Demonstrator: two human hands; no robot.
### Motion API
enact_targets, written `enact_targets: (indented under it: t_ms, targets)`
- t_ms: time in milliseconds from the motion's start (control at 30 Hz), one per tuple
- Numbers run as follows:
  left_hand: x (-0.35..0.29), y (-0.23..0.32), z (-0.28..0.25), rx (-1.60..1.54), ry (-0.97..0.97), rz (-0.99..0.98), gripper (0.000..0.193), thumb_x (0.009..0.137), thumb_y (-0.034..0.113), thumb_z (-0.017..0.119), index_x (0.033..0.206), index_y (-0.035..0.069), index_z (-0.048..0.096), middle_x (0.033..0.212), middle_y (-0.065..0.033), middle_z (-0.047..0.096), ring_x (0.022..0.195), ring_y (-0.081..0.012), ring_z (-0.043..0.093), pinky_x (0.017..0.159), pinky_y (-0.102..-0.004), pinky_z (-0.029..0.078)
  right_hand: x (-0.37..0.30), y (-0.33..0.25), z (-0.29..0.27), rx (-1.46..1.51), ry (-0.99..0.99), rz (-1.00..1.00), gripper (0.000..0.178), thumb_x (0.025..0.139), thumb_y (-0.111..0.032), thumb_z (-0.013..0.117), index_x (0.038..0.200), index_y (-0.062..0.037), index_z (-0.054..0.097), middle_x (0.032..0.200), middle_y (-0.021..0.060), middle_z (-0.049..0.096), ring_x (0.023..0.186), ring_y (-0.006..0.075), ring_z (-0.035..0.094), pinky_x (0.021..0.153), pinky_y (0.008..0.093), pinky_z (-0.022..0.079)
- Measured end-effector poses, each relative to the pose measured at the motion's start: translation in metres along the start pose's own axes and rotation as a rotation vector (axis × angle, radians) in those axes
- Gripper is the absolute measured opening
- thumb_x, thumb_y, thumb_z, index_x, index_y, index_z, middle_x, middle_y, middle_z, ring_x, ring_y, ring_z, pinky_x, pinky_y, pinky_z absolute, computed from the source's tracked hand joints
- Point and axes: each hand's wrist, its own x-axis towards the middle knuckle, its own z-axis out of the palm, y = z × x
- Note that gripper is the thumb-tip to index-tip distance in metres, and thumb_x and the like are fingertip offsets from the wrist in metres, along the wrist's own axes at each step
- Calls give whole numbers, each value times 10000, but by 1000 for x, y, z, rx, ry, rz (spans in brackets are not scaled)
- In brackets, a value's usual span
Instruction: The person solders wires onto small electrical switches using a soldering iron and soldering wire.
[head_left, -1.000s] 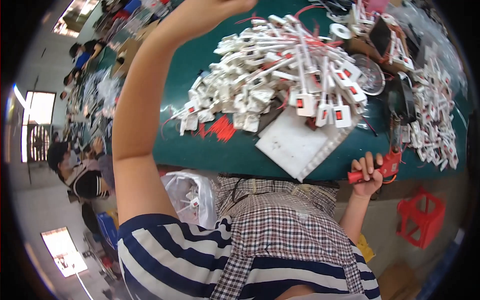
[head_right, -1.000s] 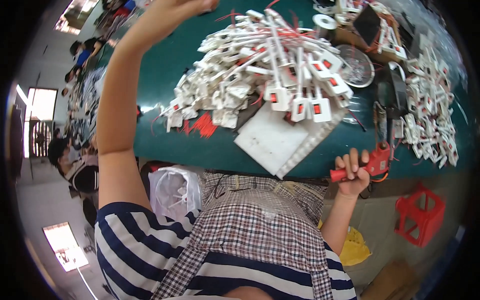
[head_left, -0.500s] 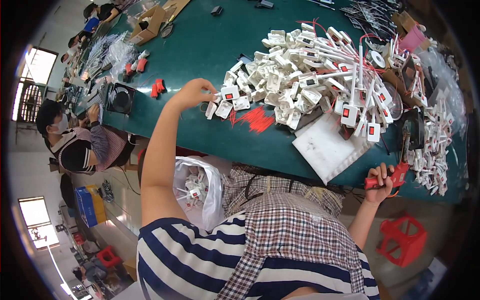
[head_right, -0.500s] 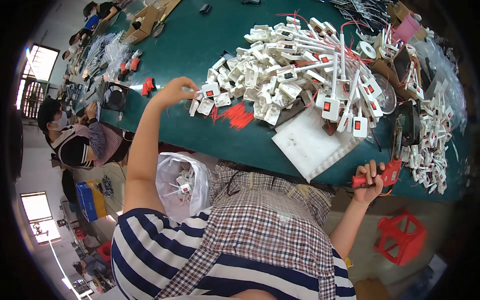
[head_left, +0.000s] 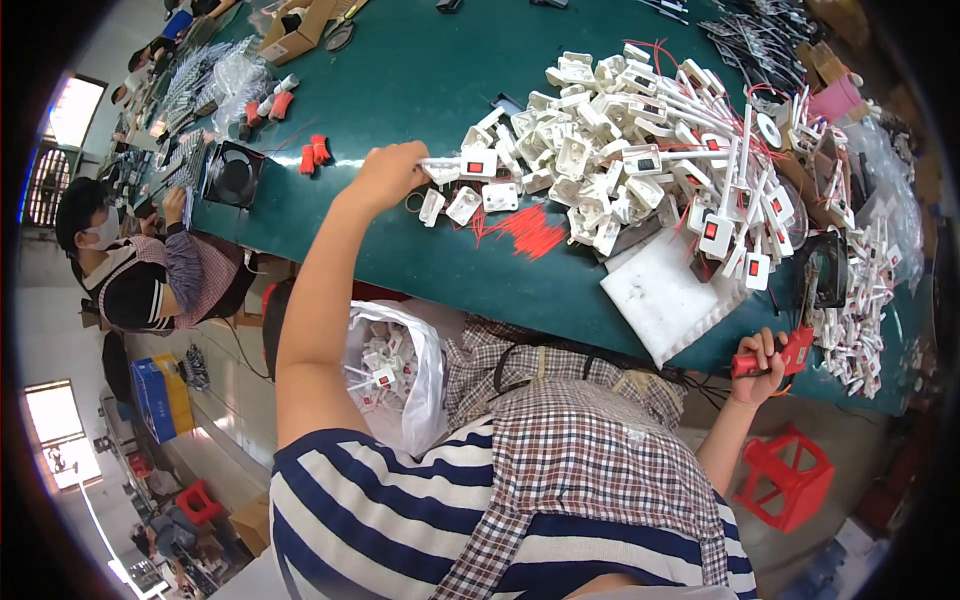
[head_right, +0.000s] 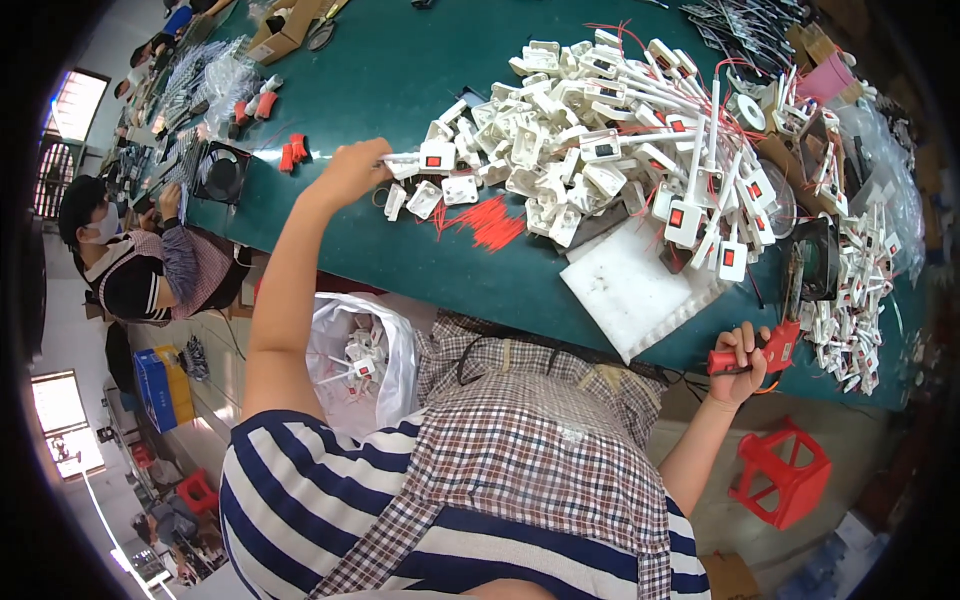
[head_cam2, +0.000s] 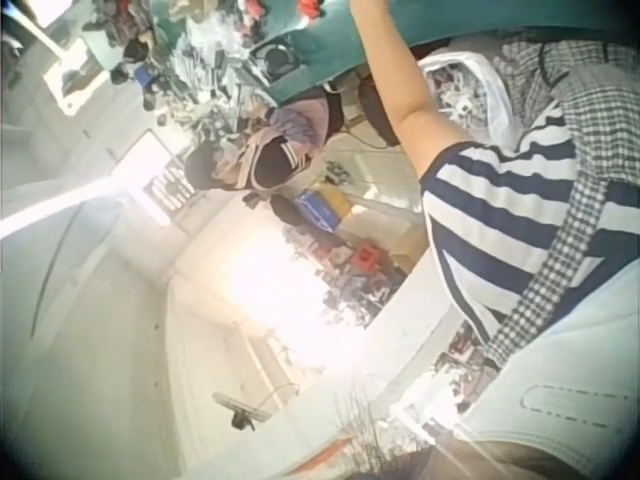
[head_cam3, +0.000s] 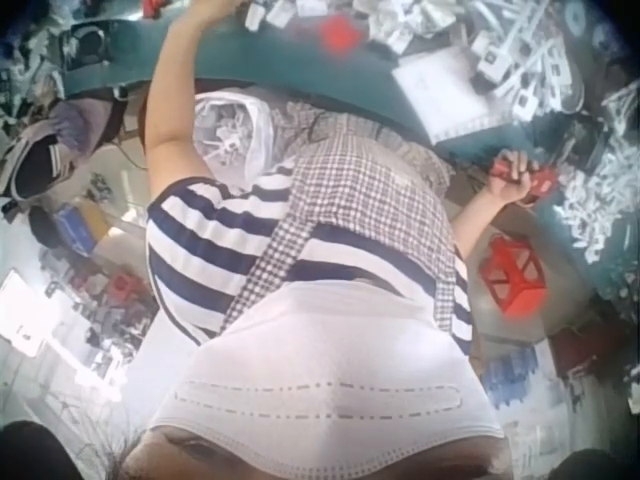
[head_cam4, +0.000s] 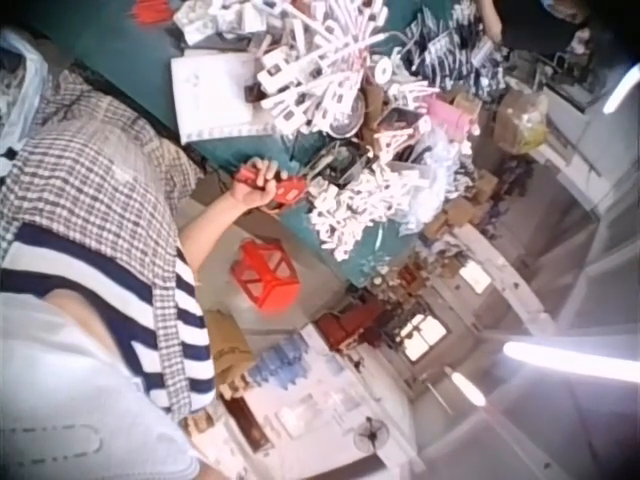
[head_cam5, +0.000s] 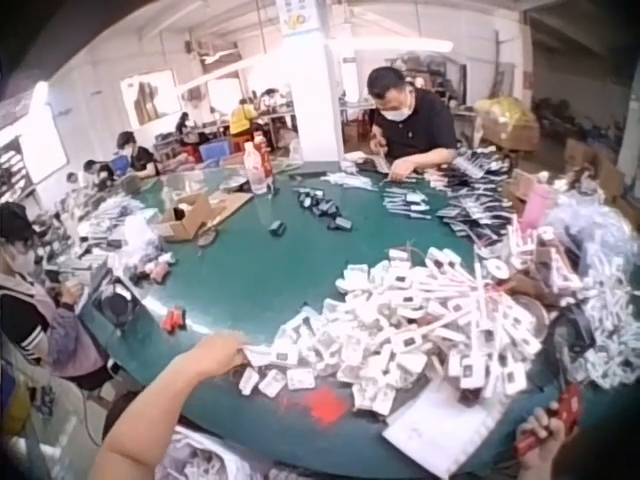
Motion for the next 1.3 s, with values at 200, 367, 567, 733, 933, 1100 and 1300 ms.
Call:
enact_targets:
  t_ms: [200, 367, 567, 733, 933, 1100, 1300]
  targets:
    - [-3, 31, -61, -379, 63, 132, 241, 818, 171, 678, 1020, 70, 594, 884, -111, 676, 830, -278, 649, 723, -369, 483, 1, -1, -2, -10, 1, -1, 273, 830, 16, 584, 1073, -72, 498, 810, 22, 399, 649, 92, 427, 874, 320, 421]
    - [8, 63, -95, -350, -5, 191, 163, 855, 160, 657, 969, 43, 653, 750, -74, 656, 720, -178, 612, 693, -307, 468, 0, 0, -3, -2, -15, 6, 273, 832, 11, 583, 1077, -70, 496, 813, 22, 399, 652, 91, 430, 880, 321, 420]
    - [31, 94, -137, -299, 12, 389, 189, 907, 162, 606, 1001, 4, 649, 759, -65, 652, 708, -134, 608, 673, -270, 481, 0, -1, -2, 18, -17, 9, 267, 833, 12, 576, 1073, -76, 498, 817, 18, 404, 658, 91, 441, 888, 326, 419]
    - [39, 148, -209, -373, -131, 517, 244, 928, 195, 607, 998, -32, 659, 846, -77, 679, 779, -139, 621, 718, -281, 495, 2, 0, -1, 45, -24, 16, 272, 821, 16, 581, 1063, -86, 509, 813, 18, 423, 649, 90, 460, 886, 328, 412]
    - [100, 234, -201, -409, -325, 792, 252, 932, 198, 601, 1030, -28, 652, 862, -83, 691, 795, -127, 624, 716, -283, 491, 2, 0, -1, 53, 3, -7, 260, 815, 20, 587, 1042, -88, 521, 803, 15, 427, 629, 87, 461, 865, 320, 416]
    - [159, 312, -180, -221, -504, 1003, 259, 909, 248, 626, 1039, 29, 671, 885, -67, 695, 801, -167, 625, 732, -314, 482, -1, 0, -2, 61, -4, -32, 252, 813, 4, 588, 1033, -101, 524, 798, 12, 433, 623, 83, 458, 856, 330, 426]
    - [214, 374, -118, 157, -95, 975, 275, 806, 362, 697, 1034, 210, 716, 961, -5, 701, 947, -200, 641, 809, -378, 465, -3, -1, -2, 64, 3, -43, 271, 800, 2, 603, 1033, -109, 519, 794, 5, 439, 617, 81, 465, 849, 319, 423]
